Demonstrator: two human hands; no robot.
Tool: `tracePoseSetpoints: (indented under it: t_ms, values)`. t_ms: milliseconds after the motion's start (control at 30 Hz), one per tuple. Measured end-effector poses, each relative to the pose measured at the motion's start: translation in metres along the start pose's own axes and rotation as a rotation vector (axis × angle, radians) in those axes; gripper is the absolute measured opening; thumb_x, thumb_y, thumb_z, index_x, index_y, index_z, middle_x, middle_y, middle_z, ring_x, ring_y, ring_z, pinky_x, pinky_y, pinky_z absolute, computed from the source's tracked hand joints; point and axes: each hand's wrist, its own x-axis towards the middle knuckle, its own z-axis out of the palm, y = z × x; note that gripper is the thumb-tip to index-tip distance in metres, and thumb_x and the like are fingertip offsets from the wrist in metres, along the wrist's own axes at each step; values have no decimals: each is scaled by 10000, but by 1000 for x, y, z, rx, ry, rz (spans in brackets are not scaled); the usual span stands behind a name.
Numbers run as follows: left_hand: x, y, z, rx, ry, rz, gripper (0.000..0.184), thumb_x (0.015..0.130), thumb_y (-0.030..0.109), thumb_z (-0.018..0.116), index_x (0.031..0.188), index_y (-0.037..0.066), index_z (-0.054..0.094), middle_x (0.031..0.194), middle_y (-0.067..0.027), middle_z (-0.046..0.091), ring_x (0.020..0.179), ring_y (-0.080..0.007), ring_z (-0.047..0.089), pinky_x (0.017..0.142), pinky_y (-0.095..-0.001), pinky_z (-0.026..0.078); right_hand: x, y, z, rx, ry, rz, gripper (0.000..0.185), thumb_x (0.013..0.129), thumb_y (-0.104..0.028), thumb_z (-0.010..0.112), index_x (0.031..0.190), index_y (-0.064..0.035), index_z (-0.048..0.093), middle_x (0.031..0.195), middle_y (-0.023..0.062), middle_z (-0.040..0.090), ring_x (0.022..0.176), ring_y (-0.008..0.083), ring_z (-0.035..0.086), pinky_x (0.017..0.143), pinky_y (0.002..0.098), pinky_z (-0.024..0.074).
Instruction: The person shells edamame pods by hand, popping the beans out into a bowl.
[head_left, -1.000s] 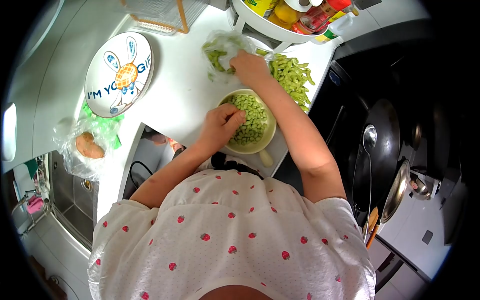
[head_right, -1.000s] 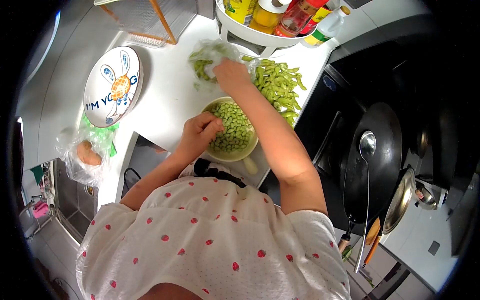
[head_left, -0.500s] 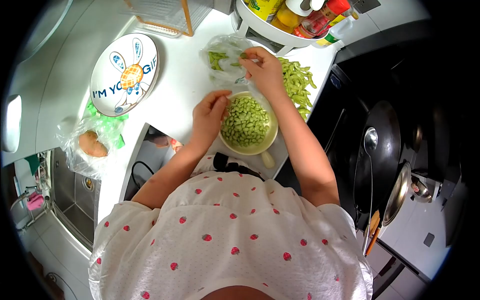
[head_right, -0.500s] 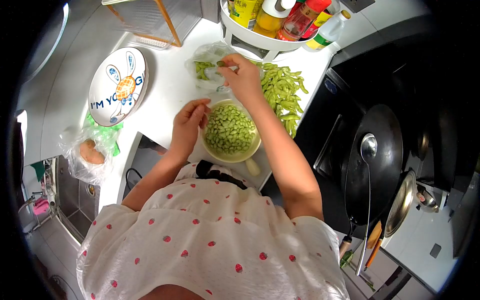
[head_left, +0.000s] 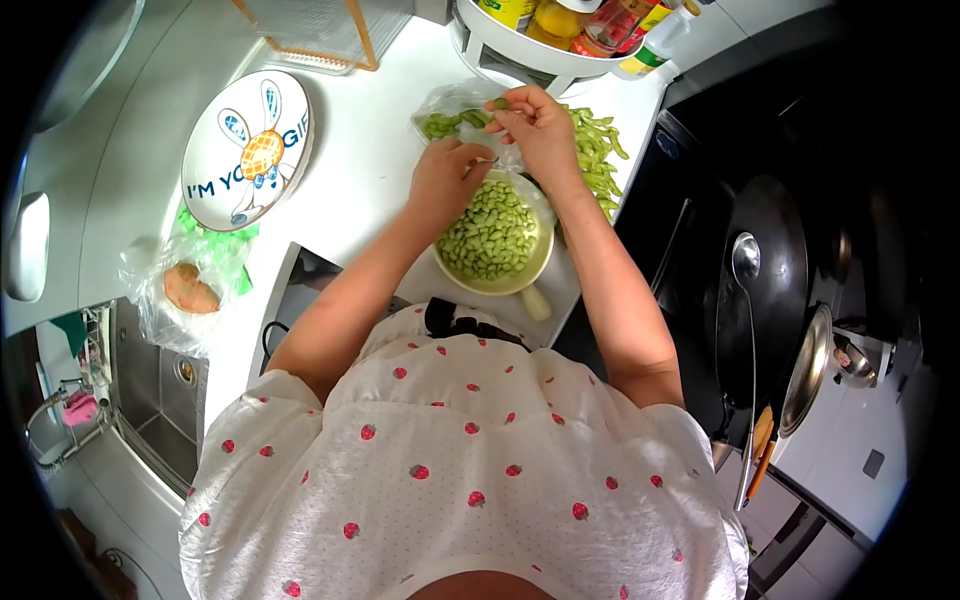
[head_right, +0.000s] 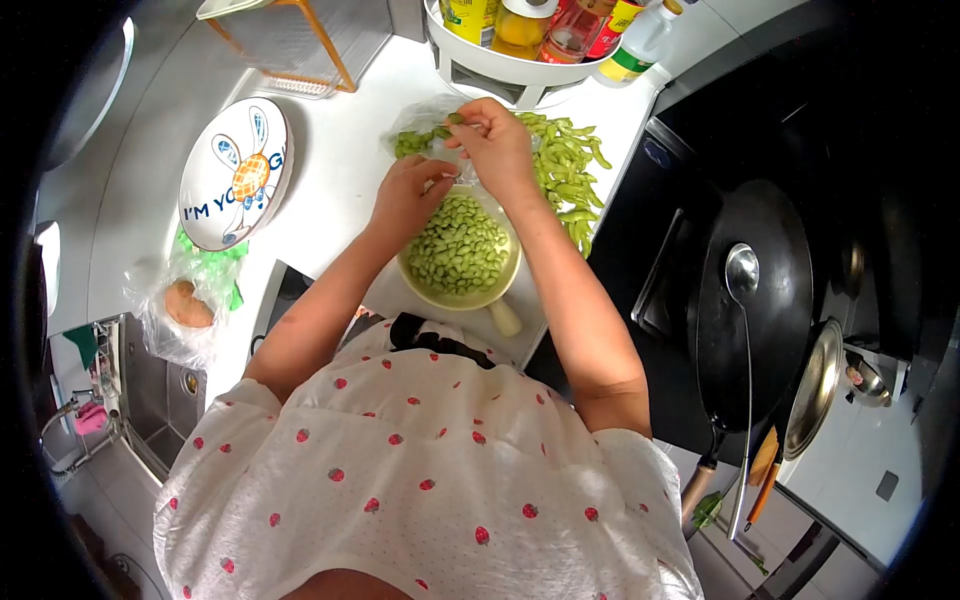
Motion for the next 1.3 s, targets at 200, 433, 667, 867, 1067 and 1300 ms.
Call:
tracePoseSetpoints:
  t_ms: [200,433,667,867,1067,1300]
  values:
    - [31,-11,8,82,-202,-212,153,775,172,546,822,75,654,830,-127,614,779,-270,582,673,-354,458,6,-39,3,163,211,-174,129,815,-65,560,875,-18,456,753,76,613,556,122,585,448,194,413]
    - [37,-6,-4,-443,125,-141,234,856,219,506,980,59,625,854,-56,622,762,-149,563,700,-272,431,-9,-51,-5,-29,106,3,158,801,-86,582,871,-3,466,667,69,586,479,115,545,411,211,406]
    - [-4,30,-27,-1191,-84,-281,236,868,227,521,999,42,587,893,-30,576,831,-107,514,751,-235,389,-68,-38,7,-411,-4,-93,185,776,-78,621,893,20,516,703,83,591,594,120,573,528,246,459]
    - [-17,25,-31,-1493,-273,-258,252,854,256,542,925,20,592,834,-27,579,695,-103,517,670,-247,419,-92,-40,-1,519,-291,482,208,879,-172,508,947,19,557,802,50,557,574,93,514,496,199,419]
    - [-27,36,-26,-1597,-435,-230,277,868,279,513,953,20,564,993,-92,535,653,-105,513,580,-259,475,-102,-43,-6,545,-297,515,224,911,-174,436,954,24,531,763,56,533,508,87,450,457,193,378]
    - [-33,46,-29,-1565,-444,-117,292,872,293,506,946,16,564,1162,-137,505,727,-105,531,715,-250,448,-109,-58,-9,604,-383,567,219,902,-189,448,863,5,544,588,37,484,400,78,385,381,183,299]
